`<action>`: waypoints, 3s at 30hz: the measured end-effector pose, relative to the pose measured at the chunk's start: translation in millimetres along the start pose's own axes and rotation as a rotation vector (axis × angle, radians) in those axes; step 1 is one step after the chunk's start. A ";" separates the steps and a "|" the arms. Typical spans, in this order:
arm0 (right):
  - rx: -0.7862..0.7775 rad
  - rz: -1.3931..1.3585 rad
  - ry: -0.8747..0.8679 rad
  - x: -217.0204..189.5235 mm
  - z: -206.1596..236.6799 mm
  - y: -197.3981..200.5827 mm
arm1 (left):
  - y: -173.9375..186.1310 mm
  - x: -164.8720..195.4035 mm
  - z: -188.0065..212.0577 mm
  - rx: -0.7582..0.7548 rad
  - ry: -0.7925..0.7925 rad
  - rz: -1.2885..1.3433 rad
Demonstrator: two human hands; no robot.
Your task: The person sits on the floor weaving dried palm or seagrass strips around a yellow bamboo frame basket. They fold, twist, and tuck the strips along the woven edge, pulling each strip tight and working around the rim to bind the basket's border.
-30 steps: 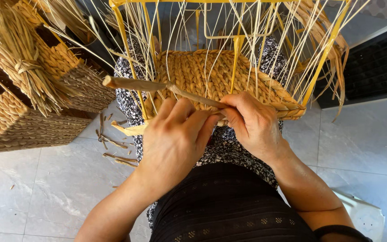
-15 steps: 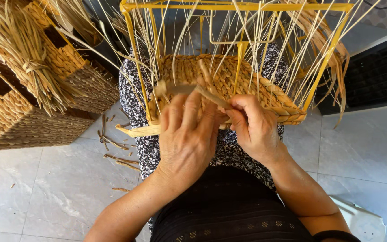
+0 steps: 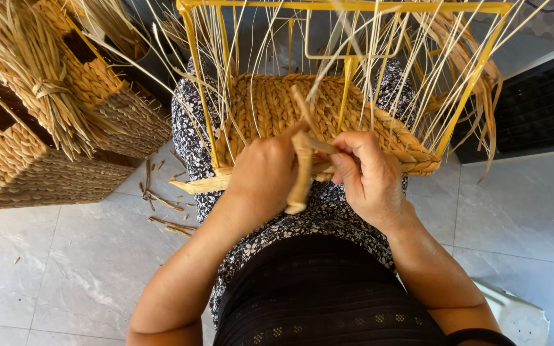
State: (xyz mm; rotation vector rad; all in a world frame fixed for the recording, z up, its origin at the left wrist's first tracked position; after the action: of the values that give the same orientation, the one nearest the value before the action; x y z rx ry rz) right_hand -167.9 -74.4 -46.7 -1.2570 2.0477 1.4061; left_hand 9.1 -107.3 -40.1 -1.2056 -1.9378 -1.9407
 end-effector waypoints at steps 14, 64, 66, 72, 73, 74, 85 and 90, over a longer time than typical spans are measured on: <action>0.090 -0.060 -0.145 -7.0 -2.1 2.3 | 2.4 -0.9 37.5 0.132 0.125 0.811; 0.058 -0.178 -0.112 -2.3 -5.0 20.2 | 35.7 23.0 49.5 0.104 -0.158 -0.166; 0.127 -0.130 -0.024 -6.6 -4.5 26.5 | 46.9 23.2 50.0 0.093 -0.154 -0.132; -0.135 0.112 0.167 -35.2 -0.6 2.4 | 91.1 24.9 55.9 0.179 -0.195 -0.087; -0.139 0.114 0.159 -37.0 -3.9 0.4 | 95.6 26.8 57.2 0.196 -0.206 -0.121; -0.142 0.117 0.155 -37.9 -8.2 -1.9 | 99.6 28.8 57.6 0.216 -0.219 -0.157; -0.085 0.146 0.022 -33.1 -12.7 -14.1 | 79.2 45.6 48.3 0.327 -0.115 -0.073; -0.117 0.043 0.001 -24.0 -10.4 -15.0 | 36.1 -8.7 5.2 -0.145 0.275 0.312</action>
State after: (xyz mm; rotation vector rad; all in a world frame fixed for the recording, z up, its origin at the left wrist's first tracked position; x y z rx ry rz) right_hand -140.7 -74.0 -33.8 -1.2664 2.0311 1.5652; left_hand 39.1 -112.0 -18.3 -1.1237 -1.4057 -1.9812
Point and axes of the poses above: each hand's wrist, its own z-axis away from the middle knuckle, its own y-axis out of the back of the hand, x = y × z, the point moved 3 cm from there along -z, towards the middle knuckle, and after that the axes turned 3 degrees about x, right-handed, at the moved point
